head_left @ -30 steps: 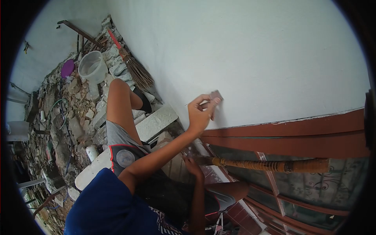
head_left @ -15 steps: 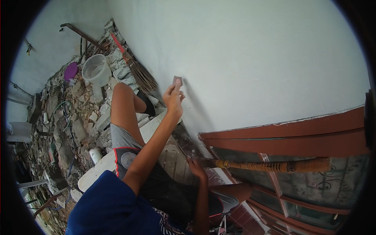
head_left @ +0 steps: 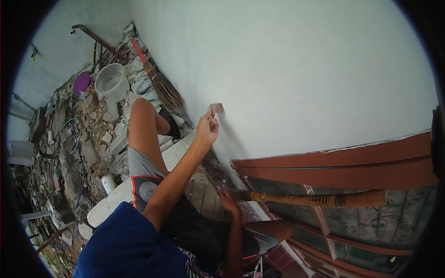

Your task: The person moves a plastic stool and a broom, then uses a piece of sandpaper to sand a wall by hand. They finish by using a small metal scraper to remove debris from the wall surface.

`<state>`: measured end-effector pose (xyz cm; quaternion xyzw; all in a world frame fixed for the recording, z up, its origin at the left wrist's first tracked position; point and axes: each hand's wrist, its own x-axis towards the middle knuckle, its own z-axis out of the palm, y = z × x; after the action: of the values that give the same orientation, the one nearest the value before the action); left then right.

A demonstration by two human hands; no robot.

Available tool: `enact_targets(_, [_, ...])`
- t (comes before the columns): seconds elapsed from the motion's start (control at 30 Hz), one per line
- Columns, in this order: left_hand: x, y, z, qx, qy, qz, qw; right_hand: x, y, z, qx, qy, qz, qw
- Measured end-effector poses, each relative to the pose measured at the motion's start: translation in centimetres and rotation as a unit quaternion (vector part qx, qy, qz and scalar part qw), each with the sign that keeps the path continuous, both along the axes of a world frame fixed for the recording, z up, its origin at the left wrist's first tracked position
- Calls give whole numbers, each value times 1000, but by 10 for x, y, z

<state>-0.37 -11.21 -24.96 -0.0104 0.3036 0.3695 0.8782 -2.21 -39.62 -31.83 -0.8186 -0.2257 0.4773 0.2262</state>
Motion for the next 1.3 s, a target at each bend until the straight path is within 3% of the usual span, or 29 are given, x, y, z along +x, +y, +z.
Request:
enact_targets(0.17, [-8, 1, 71, 52, -28, 18, 998, 2, -8, -25, 0, 35, 5, 999])
enact_targets(0.27, [-9, -1, 101, 147, 28, 98, 984, 0, -6, -20, -2, 9, 5, 1000])
enact_targets(0.33, [-7, 0, 104, 292, 30, 169, 941, 1, -4, -13, -6, 21, 10, 1000])
enact_targets(0.43, [-3, -6, 93, 197, -43, 116, 973, -1, 2, 2, -15, 20, 18, 1000])
enact_targets(0.57, [11, -39, 93, 208, -86, 39, 974, -1, -3, -9, 4, 25, 2, 1000])
enact_targets(0.63, [14, -57, 106, 267, -85, 6, 960, 0, -5, -17, 1, 34, 0, 999])
enact_targets(0.8, [7, -27, 117, 280, -65, 66, 956, -2, -6, -11, 30, 21, -15, 999])
enact_targets(0.9, [-1, -2, 119, 281, -104, 49, 953, 0, 3, 4, -19, 14, 7, 1000])
enact_targets(1.1, [7, -24, 122, 321, -116, 1, 940, 1, -4, -14, 9, 29, 16, 999])
enact_targets(1.3, [9, -6, 119, 285, -76, 60, 954, -2, -6, -21, 77, -13, -12, 997])
